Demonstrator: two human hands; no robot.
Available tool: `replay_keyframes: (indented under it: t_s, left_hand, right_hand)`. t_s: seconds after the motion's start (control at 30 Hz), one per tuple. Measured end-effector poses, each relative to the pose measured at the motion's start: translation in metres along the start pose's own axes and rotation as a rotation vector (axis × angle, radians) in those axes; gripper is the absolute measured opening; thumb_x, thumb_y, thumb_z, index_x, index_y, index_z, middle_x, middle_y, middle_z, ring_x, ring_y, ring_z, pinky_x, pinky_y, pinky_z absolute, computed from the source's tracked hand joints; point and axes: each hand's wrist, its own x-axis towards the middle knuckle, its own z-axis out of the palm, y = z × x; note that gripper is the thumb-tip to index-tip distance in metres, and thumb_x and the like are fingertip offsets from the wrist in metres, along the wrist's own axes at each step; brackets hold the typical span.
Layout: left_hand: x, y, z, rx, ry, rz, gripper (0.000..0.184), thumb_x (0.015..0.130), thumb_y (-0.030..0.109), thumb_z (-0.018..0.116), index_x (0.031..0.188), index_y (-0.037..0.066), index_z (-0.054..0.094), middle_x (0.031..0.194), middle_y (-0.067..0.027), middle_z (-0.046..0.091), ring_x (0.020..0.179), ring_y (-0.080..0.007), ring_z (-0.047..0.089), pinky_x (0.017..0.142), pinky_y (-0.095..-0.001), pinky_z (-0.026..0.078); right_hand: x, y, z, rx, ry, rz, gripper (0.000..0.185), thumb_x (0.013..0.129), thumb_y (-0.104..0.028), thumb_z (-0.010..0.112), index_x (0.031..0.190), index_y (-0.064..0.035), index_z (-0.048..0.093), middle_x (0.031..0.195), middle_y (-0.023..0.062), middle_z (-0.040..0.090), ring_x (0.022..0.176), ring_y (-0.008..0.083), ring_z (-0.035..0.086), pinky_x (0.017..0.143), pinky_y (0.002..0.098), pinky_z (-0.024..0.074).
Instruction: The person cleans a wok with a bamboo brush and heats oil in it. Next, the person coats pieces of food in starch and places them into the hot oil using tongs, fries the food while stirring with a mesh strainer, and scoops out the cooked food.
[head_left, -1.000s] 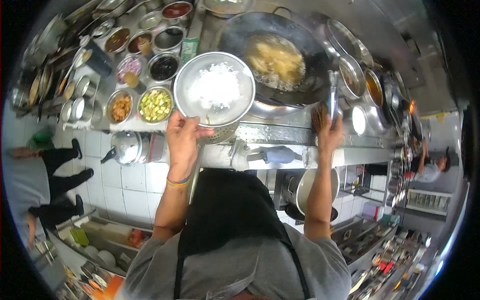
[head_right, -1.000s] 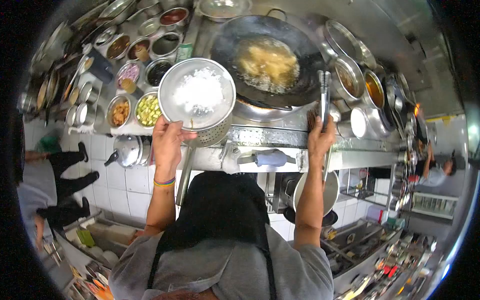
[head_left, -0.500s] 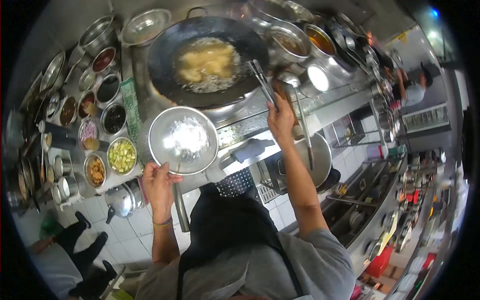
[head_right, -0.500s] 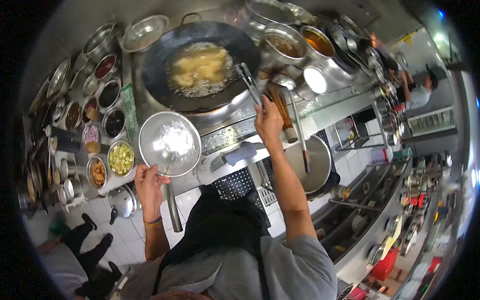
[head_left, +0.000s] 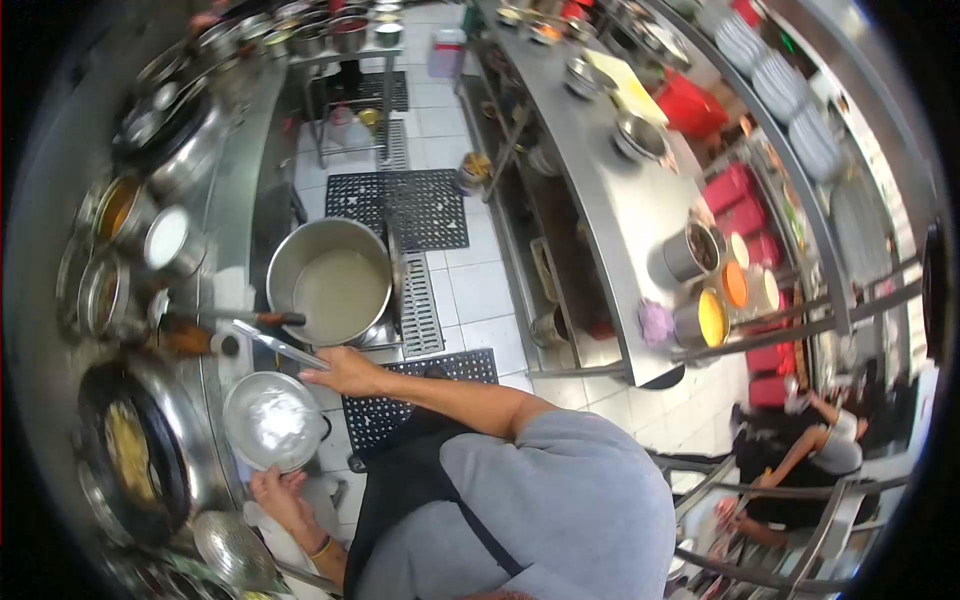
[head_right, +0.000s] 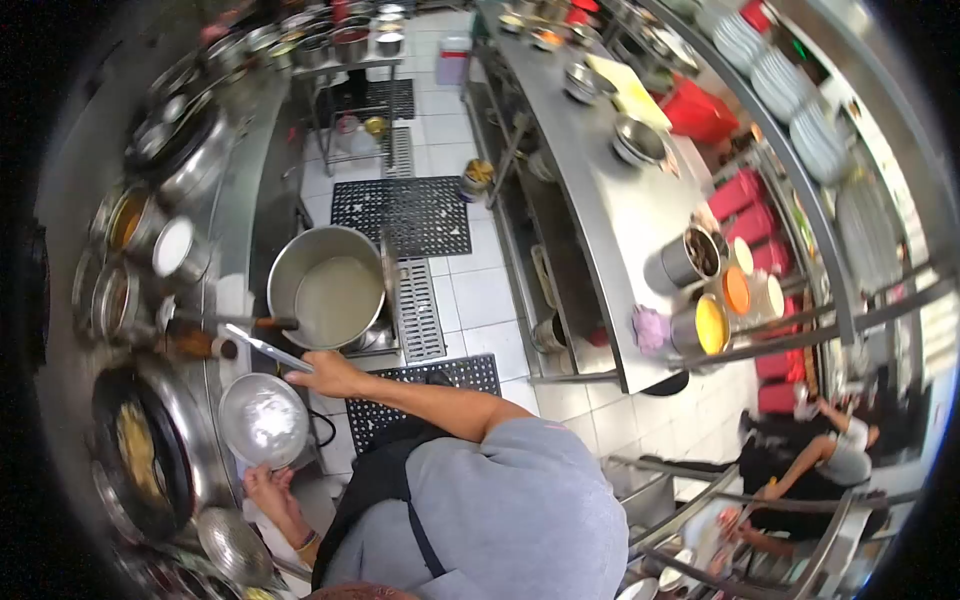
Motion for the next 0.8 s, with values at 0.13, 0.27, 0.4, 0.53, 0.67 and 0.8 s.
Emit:
replay_keyframes:
  t_s: [0.13,0.27,0.4,0.53,0.67,0.8]
  left_hand:
    - [-0.019,-0.01,0.119,0.082,-0.331,-0.106,0.012,0.088,0.003,0.055,0.095,0.003,0.046,0.075,-0.0097,0.056,0.054,-0.0224,0.065,0.046,-0.0313,0.057]
    - [-0.032,-0.04,0.222,0.096,-0.613,-0.204,0.015,0.09,0.004,0.055,0.102,-0.001,0.047,0.083,-0.0163,0.062,0.059,-0.0256,0.068,0.049,-0.0316,0.059]
    - [-0.068,-0.047,0.306,0.0,-0.978,-0.234,0.025,0.099,0.013,0.054,0.118,-0.002,0.046,0.109,-0.0191,0.063,0.081,-0.0263,0.07,0.07,-0.0342,0.062]
    - [-0.078,-0.055,0.32,0.117,-1.13,-0.199,0.021,0.101,0.015,0.053,0.118,0.001,0.05,0.126,-0.0156,0.059,0.094,-0.0223,0.069,0.08,-0.0319,0.059]
    - [-0.057,-0.083,0.283,0.189,-0.992,-0.26,0.019,0.1,0.016,0.057,0.112,0.001,0.055,0.111,-0.0106,0.064,0.09,-0.0176,0.068,0.076,-0.0275,0.057]
    - [-0.042,-0.103,0.221,0.204,-0.632,-0.248,0.017,0.098,0.016,0.06,0.107,0.002,0.058,0.101,-0.0069,0.065,0.086,-0.0151,0.068,0.072,-0.025,0.055]
  right_hand:
    - [-0.04,0.062,-0.078,0.09,0.196,0.032,0.051,0.087,-0.044,0.071,0.109,0.0014,0.067,0.098,0.0226,0.07,0.091,0.0289,0.069,0.081,0.0391,0.0519]
    - [-0.083,0.107,-0.163,0.413,0.373,0.21,0.029,0.085,-0.013,0.066,0.11,0.0026,0.065,0.09,0.0081,0.069,0.079,0.0138,0.062,0.071,0.0305,0.0524]
    - [-0.132,0.202,-0.253,0.189,0.848,0.105,0.029,0.085,-0.021,0.068,0.096,0.0051,0.064,0.075,0.0078,0.063,0.066,0.014,0.057,0.057,0.0337,0.0479]
    - [-0.196,0.194,-0.369,0.628,1.356,0.261,0.022,0.084,-0.016,0.071,0.086,0.0012,0.058,0.067,0.0066,0.058,0.048,0.0156,0.053,0.039,0.0299,0.0391]
    - [-0.242,0.28,-0.49,0.61,1.608,0.239,0.022,0.09,-0.021,0.06,0.082,-0.0006,0.057,0.065,0.0086,0.054,0.052,0.021,0.055,0.05,0.0376,0.051]
    - [-0.274,0.346,-0.573,0.633,1.508,0.344,0.029,0.096,-0.032,0.056,0.088,-0.0036,0.058,0.072,0.0082,0.055,0.065,0.0237,0.057,0.06,0.0429,0.0513]
